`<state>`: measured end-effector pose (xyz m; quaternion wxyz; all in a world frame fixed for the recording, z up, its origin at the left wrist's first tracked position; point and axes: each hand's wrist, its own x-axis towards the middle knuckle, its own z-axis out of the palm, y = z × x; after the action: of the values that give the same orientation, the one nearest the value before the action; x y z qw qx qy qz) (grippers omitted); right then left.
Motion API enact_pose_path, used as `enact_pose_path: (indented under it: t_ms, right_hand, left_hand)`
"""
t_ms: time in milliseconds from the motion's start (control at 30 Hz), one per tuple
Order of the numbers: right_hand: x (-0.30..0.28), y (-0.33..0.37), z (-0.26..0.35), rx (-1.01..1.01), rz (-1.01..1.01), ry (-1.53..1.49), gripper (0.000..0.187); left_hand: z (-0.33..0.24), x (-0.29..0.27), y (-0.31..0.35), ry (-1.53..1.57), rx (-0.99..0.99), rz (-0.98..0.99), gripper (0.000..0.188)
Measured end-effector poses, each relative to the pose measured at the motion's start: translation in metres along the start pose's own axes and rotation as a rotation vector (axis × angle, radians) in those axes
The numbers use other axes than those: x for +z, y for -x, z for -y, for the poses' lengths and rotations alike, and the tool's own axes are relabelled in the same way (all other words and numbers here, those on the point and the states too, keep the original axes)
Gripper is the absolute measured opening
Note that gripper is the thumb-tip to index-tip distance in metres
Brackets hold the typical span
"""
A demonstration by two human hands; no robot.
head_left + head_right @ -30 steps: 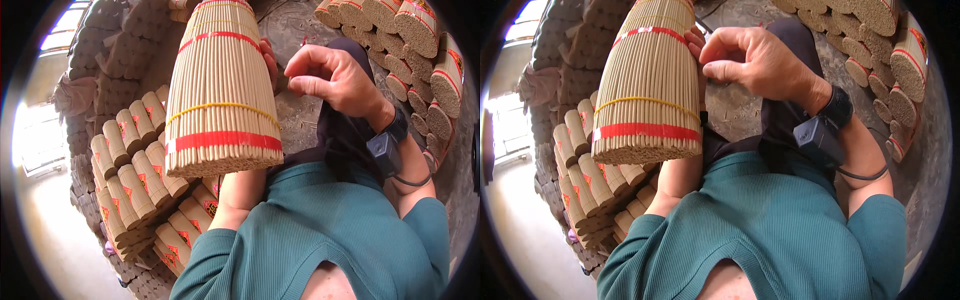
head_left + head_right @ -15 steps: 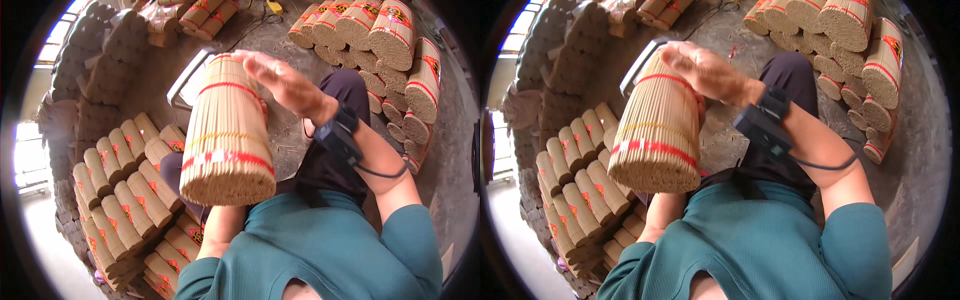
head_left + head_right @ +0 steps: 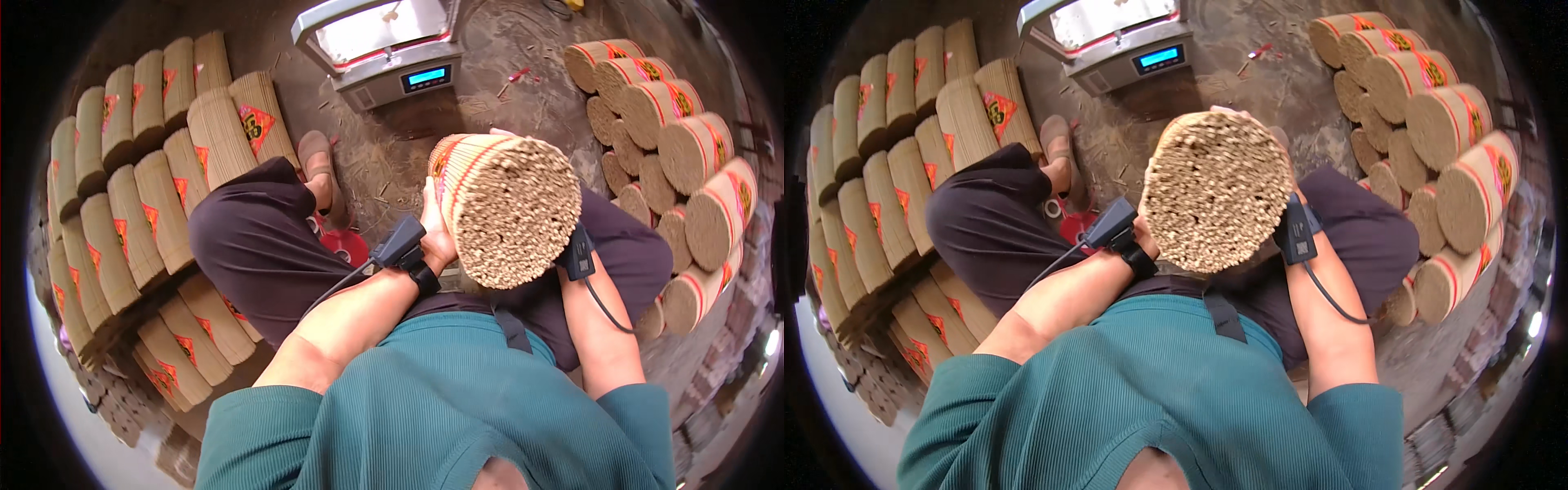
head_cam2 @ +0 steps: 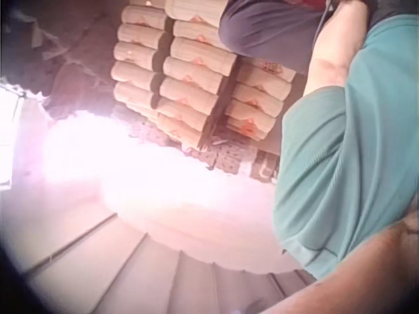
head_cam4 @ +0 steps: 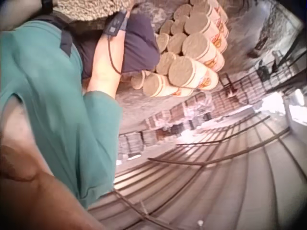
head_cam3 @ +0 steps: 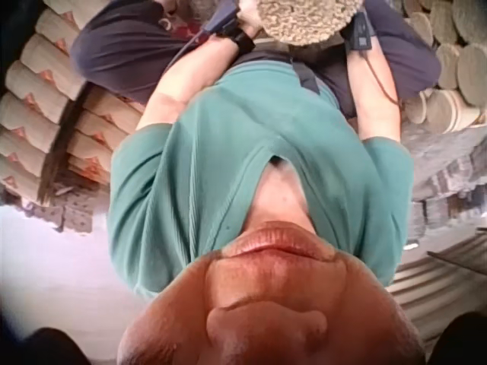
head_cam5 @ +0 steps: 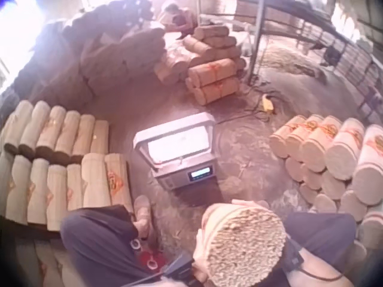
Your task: Weighing large bundles of incense sticks on a digital scale and stacking them.
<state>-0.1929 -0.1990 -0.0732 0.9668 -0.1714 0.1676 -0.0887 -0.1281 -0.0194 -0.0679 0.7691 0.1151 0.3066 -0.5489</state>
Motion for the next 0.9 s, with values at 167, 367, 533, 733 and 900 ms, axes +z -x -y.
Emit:
enact_pose_path:
  t_ms: [167,367,533,733,900]
  right_hand:
    - [0.025,-0.024,0.009,0.179,-0.203,0.323,0.046]
    - [-0.018,-0.037,0.015,0.207,0.07,0.033,0.048]
    - [-0.005,-0.045,-0.006,0.248,-0.314,0.488,0.05]
    - [-0.002,-0.041,-0.002,0.223,-0.355,0.383,0.05]
    - [0.013,-0.041,0.014,0.203,-0.359,0.328,0.052]
  left_hand:
    - [-0.012,-0.002,-0.018,0.09,0.032,-0.059,0.064]
    - [-0.019,-0.003,-0.036,0.196,-0.054,-0.105,0.069]
    - [-0.041,-0.049,-0.049,0.21,-0.147,-0.053,0.068]
    - [-0.031,-0.03,-0.049,0.145,-0.029,-0.179,0.065]
    - [-0.037,0.017,-0.041,-0.004,-0.125,-0.321,0.066]
